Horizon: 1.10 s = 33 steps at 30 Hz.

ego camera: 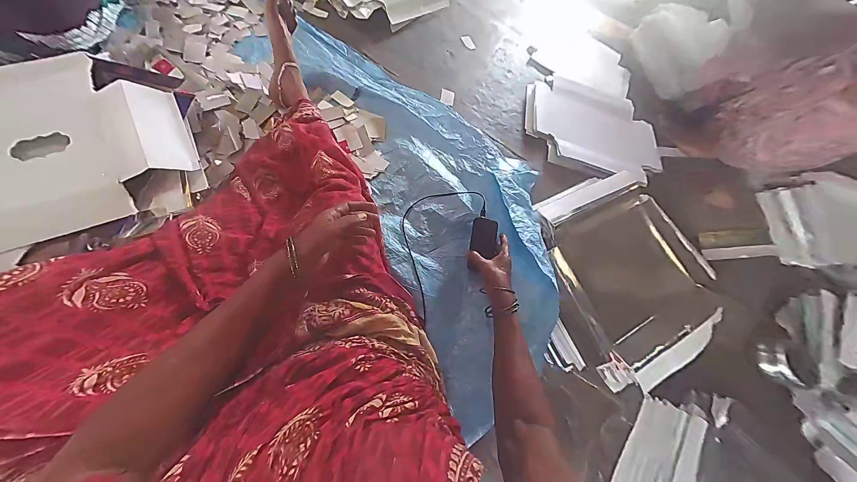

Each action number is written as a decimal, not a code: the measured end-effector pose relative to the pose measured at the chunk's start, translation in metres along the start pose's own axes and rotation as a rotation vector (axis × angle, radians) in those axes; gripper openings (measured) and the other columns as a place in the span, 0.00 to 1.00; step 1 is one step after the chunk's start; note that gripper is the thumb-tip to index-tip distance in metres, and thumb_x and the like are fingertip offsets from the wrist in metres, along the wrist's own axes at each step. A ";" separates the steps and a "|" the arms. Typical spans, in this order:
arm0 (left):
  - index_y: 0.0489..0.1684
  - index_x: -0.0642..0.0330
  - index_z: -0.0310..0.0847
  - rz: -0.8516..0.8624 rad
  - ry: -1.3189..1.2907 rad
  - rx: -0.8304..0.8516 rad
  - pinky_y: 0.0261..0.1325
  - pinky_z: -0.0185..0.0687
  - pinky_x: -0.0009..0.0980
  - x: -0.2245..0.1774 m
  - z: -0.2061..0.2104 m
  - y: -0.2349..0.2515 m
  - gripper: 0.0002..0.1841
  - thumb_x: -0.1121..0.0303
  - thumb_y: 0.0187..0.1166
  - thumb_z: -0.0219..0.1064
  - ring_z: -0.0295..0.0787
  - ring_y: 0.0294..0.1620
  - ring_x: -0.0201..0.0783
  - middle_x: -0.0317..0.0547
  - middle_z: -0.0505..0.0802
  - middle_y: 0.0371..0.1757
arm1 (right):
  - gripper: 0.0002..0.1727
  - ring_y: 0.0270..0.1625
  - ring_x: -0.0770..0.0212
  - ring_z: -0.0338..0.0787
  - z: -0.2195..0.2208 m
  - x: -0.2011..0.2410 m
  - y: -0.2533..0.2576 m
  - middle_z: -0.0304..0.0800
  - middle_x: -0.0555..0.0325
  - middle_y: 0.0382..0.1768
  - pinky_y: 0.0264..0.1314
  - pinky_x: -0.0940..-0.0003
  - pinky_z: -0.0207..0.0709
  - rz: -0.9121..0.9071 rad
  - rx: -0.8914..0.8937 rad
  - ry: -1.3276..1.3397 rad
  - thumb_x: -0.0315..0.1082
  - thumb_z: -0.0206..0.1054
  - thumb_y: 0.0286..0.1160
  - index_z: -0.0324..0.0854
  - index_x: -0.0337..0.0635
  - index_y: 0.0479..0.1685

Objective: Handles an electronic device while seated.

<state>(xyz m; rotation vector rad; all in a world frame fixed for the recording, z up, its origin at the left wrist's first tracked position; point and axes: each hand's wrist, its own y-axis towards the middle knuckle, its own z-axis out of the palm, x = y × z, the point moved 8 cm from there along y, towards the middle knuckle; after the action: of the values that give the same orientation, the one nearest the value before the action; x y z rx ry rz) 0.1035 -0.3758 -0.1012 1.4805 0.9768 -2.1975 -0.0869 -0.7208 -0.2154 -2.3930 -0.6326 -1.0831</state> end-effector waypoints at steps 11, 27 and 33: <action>0.78 0.58 0.70 -0.098 -0.065 -0.067 0.63 0.87 0.36 0.022 -0.014 0.001 0.19 0.64 0.93 0.49 0.92 0.56 0.39 0.47 0.89 0.64 | 0.34 0.53 0.46 0.91 0.022 -0.047 0.014 0.87 0.38 0.60 0.49 0.54 0.87 0.290 0.286 1.231 0.57 0.35 0.86 0.68 0.43 0.75; 0.77 0.59 0.70 -0.104 -0.041 -0.060 0.62 0.87 0.34 0.026 -0.017 -0.002 0.19 0.63 0.94 0.49 0.92 0.55 0.37 0.45 0.90 0.64 | 0.34 0.47 0.49 0.92 0.021 -0.053 0.009 0.88 0.40 0.58 0.42 0.58 0.87 0.312 0.257 1.277 0.60 0.38 0.85 0.71 0.45 0.72; 0.78 0.59 0.69 -0.124 -0.077 -0.081 0.61 0.87 0.33 0.027 -0.019 -0.005 0.19 0.65 0.94 0.49 0.92 0.55 0.37 0.45 0.91 0.63 | 0.25 0.45 0.55 0.92 0.006 -0.046 0.015 0.91 0.48 0.53 0.42 0.62 0.87 0.204 0.215 0.963 0.50 0.42 0.89 0.72 0.46 0.71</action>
<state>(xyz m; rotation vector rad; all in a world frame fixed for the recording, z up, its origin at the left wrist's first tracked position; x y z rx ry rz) 0.1024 -0.3565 -0.1285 1.3225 1.1453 -2.2527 -0.1021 -0.7399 -0.2572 -1.4425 -0.1380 -1.7428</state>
